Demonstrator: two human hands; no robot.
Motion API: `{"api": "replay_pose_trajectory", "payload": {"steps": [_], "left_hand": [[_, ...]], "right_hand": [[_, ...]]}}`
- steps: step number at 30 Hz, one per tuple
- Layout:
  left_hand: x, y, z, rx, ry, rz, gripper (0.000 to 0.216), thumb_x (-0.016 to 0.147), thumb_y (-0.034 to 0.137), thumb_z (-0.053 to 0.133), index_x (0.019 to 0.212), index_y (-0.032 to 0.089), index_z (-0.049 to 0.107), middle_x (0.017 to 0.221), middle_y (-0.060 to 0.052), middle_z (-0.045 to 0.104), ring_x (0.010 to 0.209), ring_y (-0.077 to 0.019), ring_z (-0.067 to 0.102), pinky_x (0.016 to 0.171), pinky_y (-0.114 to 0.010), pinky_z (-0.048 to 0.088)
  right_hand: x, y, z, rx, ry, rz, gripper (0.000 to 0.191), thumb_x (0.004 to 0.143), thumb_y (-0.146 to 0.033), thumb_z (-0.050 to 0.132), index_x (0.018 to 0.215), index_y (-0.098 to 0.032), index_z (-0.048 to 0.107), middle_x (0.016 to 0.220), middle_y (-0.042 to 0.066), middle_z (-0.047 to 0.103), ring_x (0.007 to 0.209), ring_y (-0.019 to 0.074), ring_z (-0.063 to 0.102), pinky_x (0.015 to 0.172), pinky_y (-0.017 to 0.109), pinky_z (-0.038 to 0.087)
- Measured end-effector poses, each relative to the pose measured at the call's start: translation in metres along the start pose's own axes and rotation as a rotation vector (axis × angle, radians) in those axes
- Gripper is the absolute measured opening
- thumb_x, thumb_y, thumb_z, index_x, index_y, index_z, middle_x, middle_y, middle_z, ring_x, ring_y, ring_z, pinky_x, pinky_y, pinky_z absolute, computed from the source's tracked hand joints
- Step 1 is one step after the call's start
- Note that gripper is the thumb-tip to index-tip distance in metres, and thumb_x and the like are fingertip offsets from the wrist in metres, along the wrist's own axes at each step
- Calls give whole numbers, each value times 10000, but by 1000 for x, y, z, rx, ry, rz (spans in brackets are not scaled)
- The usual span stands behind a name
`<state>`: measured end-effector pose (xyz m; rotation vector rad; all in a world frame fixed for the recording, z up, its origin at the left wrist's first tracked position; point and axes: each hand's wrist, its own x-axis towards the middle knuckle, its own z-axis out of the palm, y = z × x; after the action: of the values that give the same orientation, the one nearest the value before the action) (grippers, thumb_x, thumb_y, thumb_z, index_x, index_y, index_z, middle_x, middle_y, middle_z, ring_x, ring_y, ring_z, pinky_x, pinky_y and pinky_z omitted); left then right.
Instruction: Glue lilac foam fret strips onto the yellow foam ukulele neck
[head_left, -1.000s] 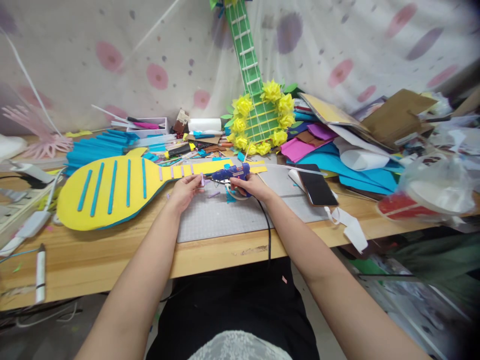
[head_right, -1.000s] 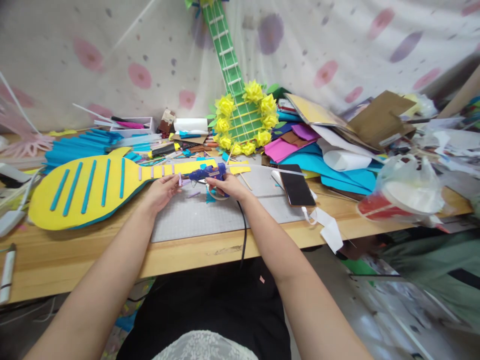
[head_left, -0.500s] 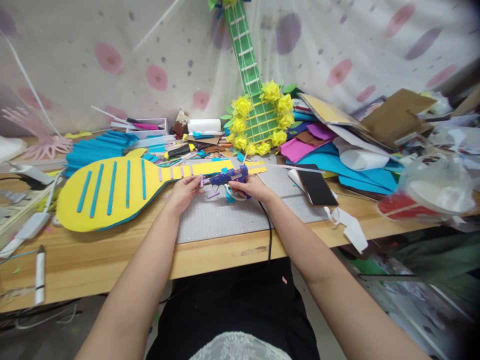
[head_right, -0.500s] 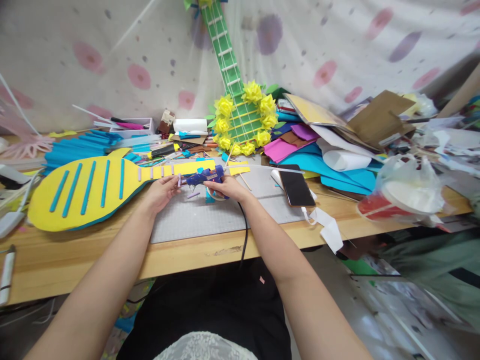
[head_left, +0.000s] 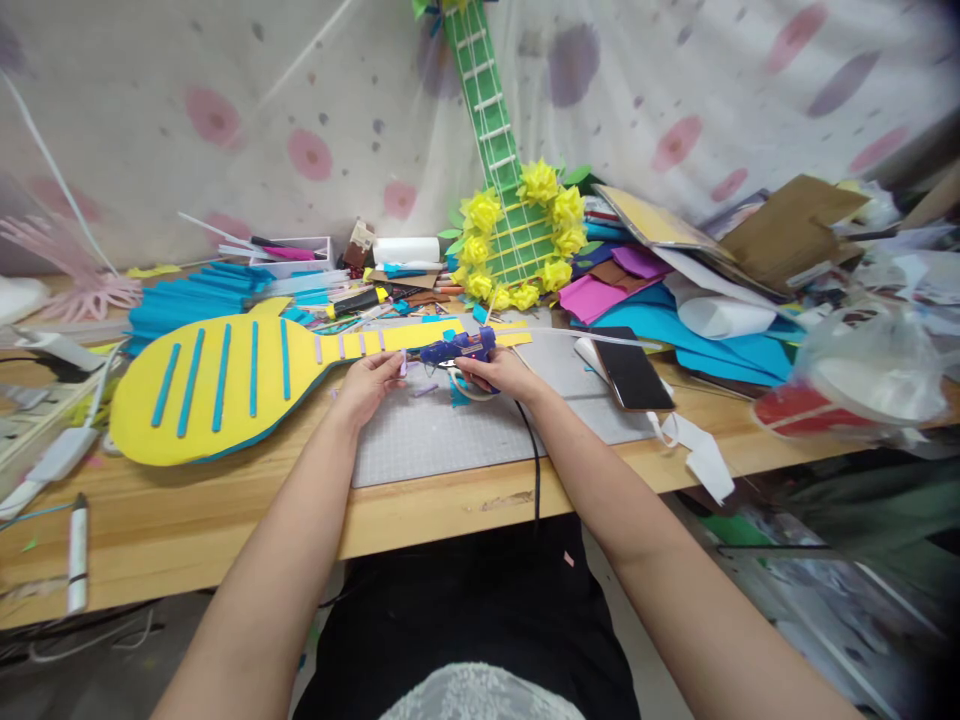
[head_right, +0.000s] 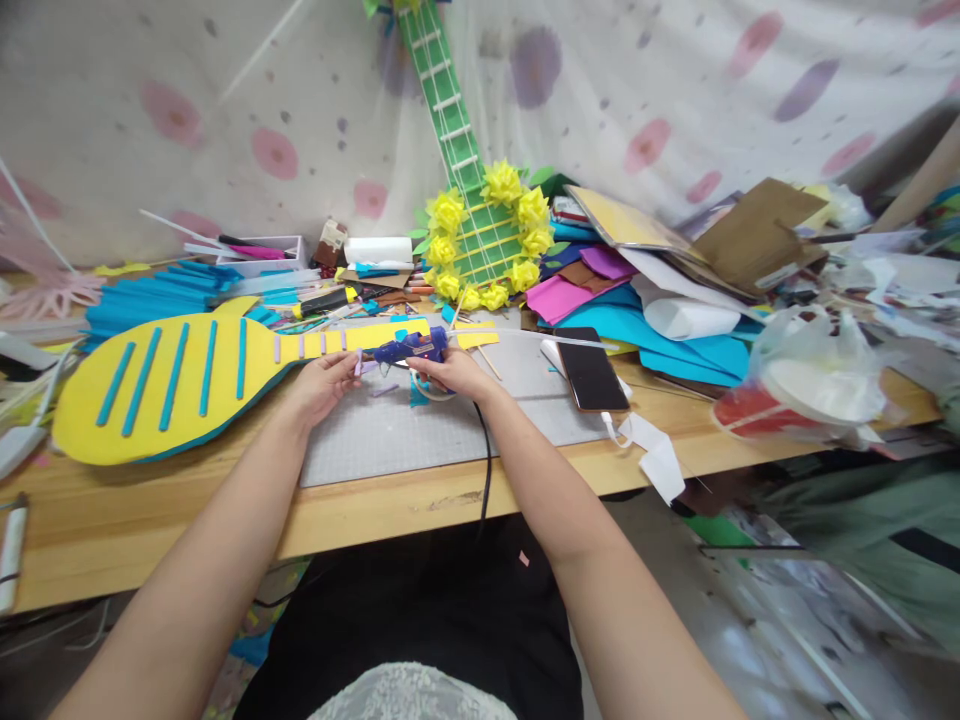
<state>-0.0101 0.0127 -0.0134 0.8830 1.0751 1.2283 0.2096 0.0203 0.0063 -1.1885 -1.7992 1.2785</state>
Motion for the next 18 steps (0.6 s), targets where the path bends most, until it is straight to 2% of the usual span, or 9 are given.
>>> {"api": "replay_pose_trajectory", "payload": {"steps": [8, 18], "left_hand": [[-2, 2, 2, -23, 28, -14, 377, 487, 349, 799, 744, 105, 670, 672, -14, 624, 558, -67, 516, 512, -193, 423], [-1, 2, 2, 6, 7, -12, 370, 496, 352, 797, 736, 102, 668, 637, -1, 593, 538, -60, 492, 526, -202, 431]], "right_hand": [[-1, 3, -3, -23, -102, -9, 408, 725, -529, 562, 579, -152, 510, 423, -57, 418, 405, 52, 372, 453, 219, 287], [0, 0, 1, -26, -11, -1, 404, 710, -526, 566, 567, -156, 488, 420, -57, 414, 401, 52, 357, 454, 227, 278]]}}
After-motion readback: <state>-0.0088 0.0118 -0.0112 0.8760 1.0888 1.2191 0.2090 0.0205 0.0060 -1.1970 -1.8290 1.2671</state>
